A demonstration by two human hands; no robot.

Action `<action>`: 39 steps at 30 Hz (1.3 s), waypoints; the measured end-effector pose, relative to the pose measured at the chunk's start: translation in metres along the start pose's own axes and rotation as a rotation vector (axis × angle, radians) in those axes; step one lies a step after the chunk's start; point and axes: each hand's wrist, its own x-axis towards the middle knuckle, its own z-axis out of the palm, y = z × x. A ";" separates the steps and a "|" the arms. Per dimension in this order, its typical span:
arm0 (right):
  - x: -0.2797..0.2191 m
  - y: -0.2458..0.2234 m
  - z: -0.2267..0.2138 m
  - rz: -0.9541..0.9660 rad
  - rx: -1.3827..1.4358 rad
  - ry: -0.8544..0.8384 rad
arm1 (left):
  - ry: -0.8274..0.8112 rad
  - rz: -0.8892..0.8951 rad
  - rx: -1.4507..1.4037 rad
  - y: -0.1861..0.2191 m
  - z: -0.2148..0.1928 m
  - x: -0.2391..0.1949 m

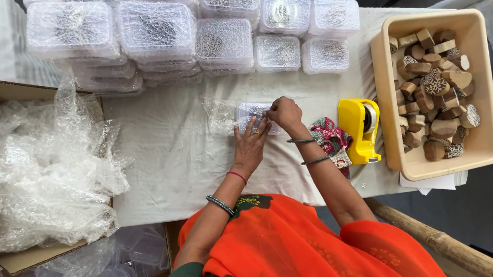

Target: Packing small jewelry items and wooden stamps into plastic containers and wrapping them in bubble wrap for shipping.

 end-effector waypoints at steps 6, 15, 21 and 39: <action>-0.014 0.031 -0.009 -0.024 0.601 -0.180 | -0.005 -0.008 -0.011 0.002 -0.003 -0.001; -0.054 0.034 -0.030 0.039 1.118 -0.357 | -0.019 -0.005 0.029 0.003 -0.004 -0.001; -0.039 0.042 -0.015 -0.006 1.073 -0.301 | -0.012 0.000 0.053 0.002 0.002 -0.001; -0.008 0.053 0.000 -0.304 0.516 -0.080 | 0.008 0.008 0.025 0.001 0.001 -0.002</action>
